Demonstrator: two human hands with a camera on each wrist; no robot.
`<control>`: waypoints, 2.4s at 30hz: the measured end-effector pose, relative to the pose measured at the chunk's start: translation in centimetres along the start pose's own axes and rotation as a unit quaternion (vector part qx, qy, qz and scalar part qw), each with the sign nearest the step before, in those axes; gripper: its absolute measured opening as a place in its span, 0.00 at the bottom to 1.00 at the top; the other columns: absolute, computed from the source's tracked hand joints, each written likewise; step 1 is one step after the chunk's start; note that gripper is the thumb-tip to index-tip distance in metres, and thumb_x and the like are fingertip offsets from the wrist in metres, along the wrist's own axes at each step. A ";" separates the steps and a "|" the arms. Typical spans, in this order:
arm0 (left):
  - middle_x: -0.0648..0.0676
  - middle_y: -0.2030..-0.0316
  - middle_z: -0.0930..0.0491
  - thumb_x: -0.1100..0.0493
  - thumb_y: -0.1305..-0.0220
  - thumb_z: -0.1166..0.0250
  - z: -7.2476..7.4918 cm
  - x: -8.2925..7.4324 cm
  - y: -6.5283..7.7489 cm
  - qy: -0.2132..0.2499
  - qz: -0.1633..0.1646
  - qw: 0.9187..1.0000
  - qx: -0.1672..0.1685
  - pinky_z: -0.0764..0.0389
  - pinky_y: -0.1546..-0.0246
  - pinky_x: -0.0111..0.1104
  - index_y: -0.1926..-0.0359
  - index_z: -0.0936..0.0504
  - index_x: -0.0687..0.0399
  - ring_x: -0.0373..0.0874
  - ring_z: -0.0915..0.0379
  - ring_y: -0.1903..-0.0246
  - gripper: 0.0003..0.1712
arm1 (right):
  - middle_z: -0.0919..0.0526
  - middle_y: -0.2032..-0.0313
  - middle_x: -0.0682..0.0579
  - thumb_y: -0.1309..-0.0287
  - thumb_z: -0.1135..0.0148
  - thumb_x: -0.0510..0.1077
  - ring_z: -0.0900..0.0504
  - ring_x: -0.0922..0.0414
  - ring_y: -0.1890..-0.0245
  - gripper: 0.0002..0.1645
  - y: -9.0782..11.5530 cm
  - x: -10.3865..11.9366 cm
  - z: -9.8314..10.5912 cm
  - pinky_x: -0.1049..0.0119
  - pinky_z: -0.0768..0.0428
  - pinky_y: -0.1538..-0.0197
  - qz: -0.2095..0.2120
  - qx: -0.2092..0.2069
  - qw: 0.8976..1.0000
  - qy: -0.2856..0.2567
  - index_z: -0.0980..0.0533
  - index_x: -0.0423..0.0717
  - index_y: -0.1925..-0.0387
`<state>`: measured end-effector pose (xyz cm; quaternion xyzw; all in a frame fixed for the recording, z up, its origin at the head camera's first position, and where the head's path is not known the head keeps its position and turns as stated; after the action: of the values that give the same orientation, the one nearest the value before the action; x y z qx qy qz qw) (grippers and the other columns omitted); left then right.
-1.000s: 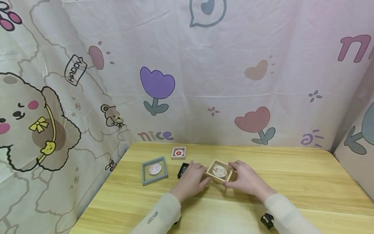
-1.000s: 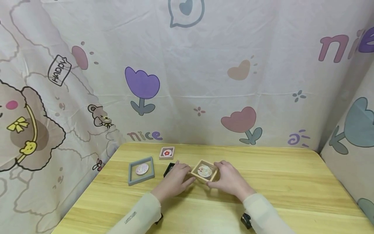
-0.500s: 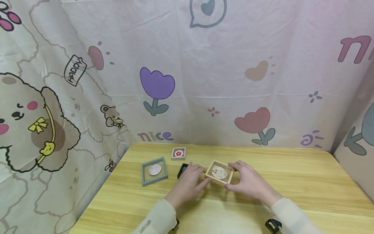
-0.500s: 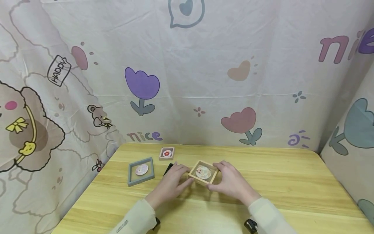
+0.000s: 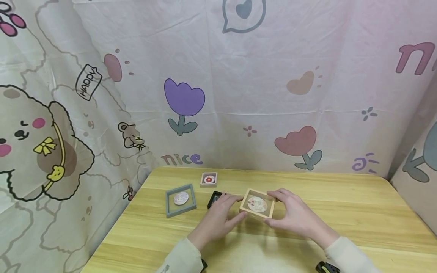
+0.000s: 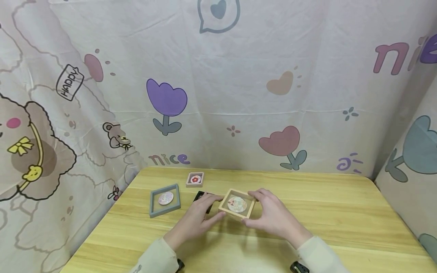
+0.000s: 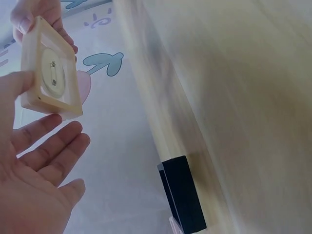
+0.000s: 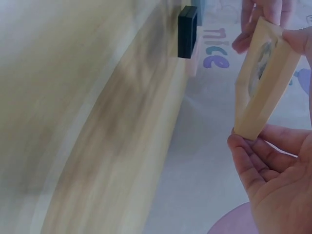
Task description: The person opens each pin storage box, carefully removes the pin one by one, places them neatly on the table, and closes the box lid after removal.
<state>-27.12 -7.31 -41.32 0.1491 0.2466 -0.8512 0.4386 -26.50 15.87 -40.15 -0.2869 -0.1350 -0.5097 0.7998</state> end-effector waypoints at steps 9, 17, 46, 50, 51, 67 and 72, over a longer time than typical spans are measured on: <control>0.50 0.30 0.21 0.32 0.27 0.36 0.1 -0.1 0.6 0.067 0.011 0.998 0.007 0.26 0.26 0.61 0.19 0.34 0.49 0.50 0.25 0.30 0.45 | 0.15 0.48 0.64 0.57 0.15 0.62 0.15 0.58 0.47 0.47 1.1 0.8 1.0 0.48 0.12 0.44 0.026 -0.009 1.000 -0.014 0.19 0.47 0.36; 0.51 0.30 0.20 0.35 0.33 0.29 0.3 -0.3 1.1 0.125 0.007 0.992 -0.005 0.24 0.27 0.59 0.20 0.33 0.51 0.51 0.25 0.29 0.49 | 0.16 0.48 0.69 0.58 0.14 0.61 0.16 0.61 0.48 0.46 1.9 1.6 1.5 0.52 0.11 0.46 0.048 -0.015 0.998 -0.023 0.18 0.51 0.37; 0.54 0.32 0.19 0.37 0.32 0.27 -0.4 -1.5 2.0 0.356 -0.010 0.934 0.036 0.26 0.24 0.34 0.19 0.34 0.56 0.45 0.23 0.31 0.50 | 0.18 0.48 0.77 0.60 0.14 0.55 0.20 0.68 0.48 0.45 3.5 3.2 3.0 0.59 0.14 0.48 0.078 -0.022 0.996 -0.039 0.19 0.61 0.35; 0.55 0.32 0.20 0.39 0.35 0.24 -0.5 -1.7 2.0 0.396 -0.010 0.917 0.048 0.26 0.24 0.32 0.19 0.36 0.57 0.42 0.23 0.32 0.53 | 0.18 0.47 0.77 0.60 0.13 0.56 0.20 0.68 0.48 0.46 3.7 3.5 3.0 0.56 0.13 0.48 0.075 -0.016 0.996 -0.038 0.20 0.64 0.35; 0.55 0.32 0.21 0.41 0.36 0.23 -0.5 -1.8 2.1 0.408 -0.009 0.911 0.051 0.26 0.24 0.32 0.19 0.37 0.58 0.42 0.23 0.33 0.54 | 0.18 0.47 0.77 0.60 0.13 0.57 0.20 0.68 0.48 0.46 3.7 3.6 3.0 0.56 0.14 0.48 0.074 -0.015 0.996 -0.038 0.20 0.65 0.35; 0.65 0.33 0.22 0.57 0.42 0.21 -0.9 -1.4 2.5 0.501 0.004 0.865 0.030 0.22 0.28 0.28 0.24 0.34 0.68 0.40 0.22 0.36 0.50 | 0.20 0.45 0.78 0.57 0.15 0.58 0.17 0.68 0.46 0.47 4.1 4.6 2.9 0.58 0.11 0.46 0.095 -0.010 0.995 -0.007 0.22 0.64 0.32; 0.66 0.34 0.22 0.62 0.44 0.23 -1.1 -1.4 2.5 0.510 0.001 0.860 0.015 0.23 0.28 0.28 0.24 0.35 0.71 0.40 0.22 0.37 0.49 | 0.20 0.43 0.77 0.56 0.15 0.61 0.17 0.66 0.45 0.48 4.1 4.8 3.1 0.56 0.11 0.47 0.089 -0.006 0.996 0.006 0.23 0.65 0.31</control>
<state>-24.26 -7.04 -42.28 0.5693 0.4229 -0.6590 0.2505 -20.45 15.48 -36.59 -0.2999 -0.1013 -0.4387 0.8410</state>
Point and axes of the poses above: each hand's wrist, its own y-axis away from the middle knuckle, its own z-axis out of the back of the hand, x = y × z, the point moved 6 cm from there along -y, towards the middle knuckle
